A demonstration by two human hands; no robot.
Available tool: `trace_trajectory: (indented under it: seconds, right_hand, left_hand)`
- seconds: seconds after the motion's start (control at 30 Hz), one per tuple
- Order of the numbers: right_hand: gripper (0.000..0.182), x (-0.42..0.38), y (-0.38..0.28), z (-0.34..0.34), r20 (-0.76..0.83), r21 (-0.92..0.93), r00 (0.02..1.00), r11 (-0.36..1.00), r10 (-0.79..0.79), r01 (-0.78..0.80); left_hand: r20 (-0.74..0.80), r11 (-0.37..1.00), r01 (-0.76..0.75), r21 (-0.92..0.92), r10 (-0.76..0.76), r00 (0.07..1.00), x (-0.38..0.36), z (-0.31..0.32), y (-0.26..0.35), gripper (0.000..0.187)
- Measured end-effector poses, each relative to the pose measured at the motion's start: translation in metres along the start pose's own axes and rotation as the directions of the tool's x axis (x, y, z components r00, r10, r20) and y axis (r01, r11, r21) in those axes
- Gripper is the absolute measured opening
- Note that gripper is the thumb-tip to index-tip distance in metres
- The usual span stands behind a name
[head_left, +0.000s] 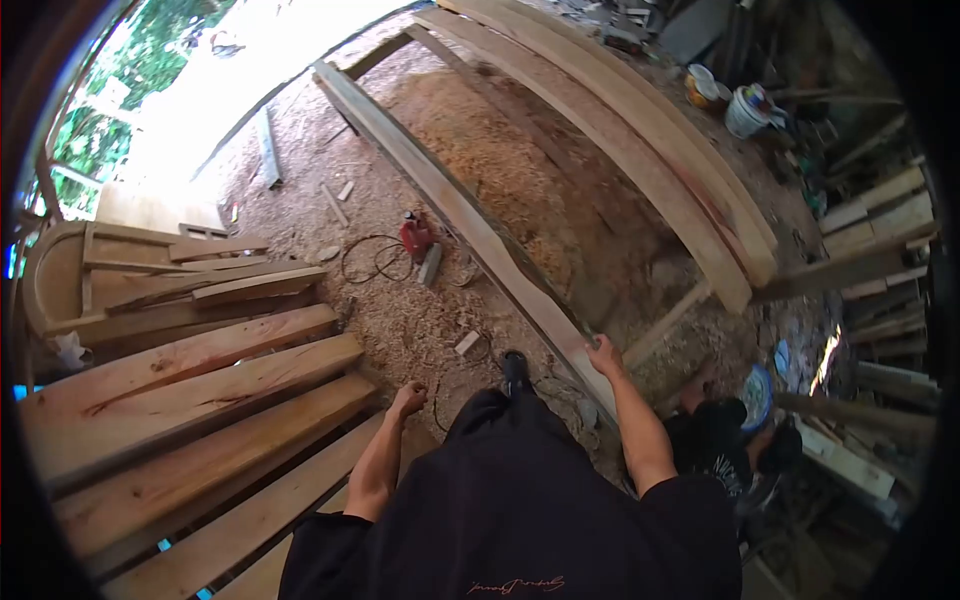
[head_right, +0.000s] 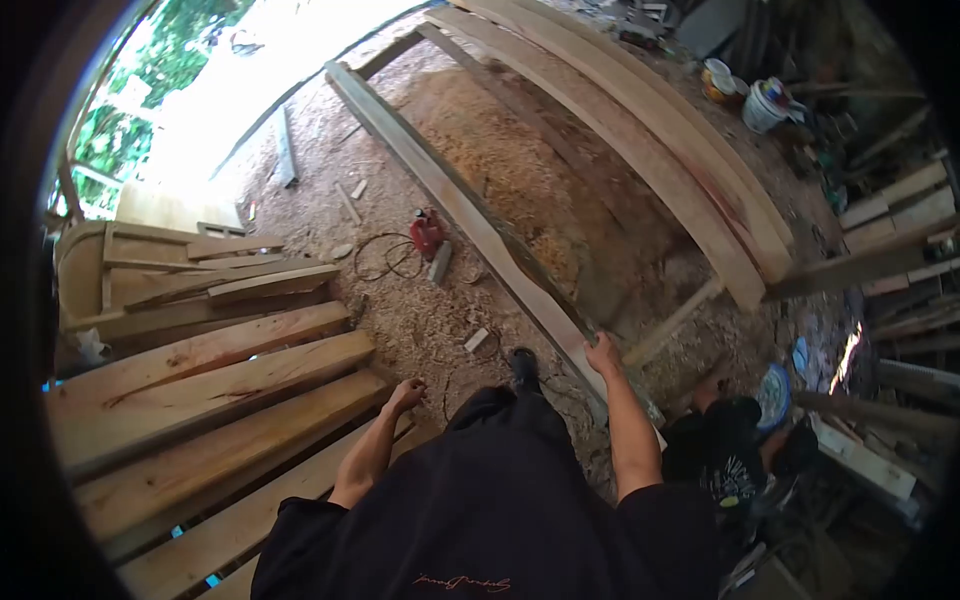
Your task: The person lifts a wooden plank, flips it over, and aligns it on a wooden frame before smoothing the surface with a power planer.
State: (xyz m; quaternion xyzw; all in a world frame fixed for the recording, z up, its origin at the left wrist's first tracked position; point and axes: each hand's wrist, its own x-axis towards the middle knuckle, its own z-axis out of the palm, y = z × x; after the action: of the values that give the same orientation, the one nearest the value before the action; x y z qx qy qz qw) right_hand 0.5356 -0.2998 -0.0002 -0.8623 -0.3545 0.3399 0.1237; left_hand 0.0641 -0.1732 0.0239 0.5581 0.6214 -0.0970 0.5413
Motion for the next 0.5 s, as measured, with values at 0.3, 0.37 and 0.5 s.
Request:
trace_trajectory:
  seconds: [0.3,0.37,0.5]
  right_hand:
    - [0.055,-0.051,0.029,-0.062,-0.064,-0.045,0.994,0.995,0.086,-0.089]
    - [0.058,-0.059,0.047,-0.066,-0.078,-0.111,0.991,0.987,0.109,-0.117]
    - [0.060,-0.079,0.058,-0.063,-0.067,-0.145,0.990,0.981,0.120,-0.129]
  left_hand:
    - [0.009,0.980,-0.097,-0.172,0.100,0.995,0.015,0.068,-0.012,0.031]
    - [-0.012,0.956,-0.150,-0.254,0.152,0.988,0.001,0.080,-0.004,0.029]
    - [0.078,0.955,-0.056,-0.292,0.082,0.994,-0.014,0.103,-0.021,0.026]
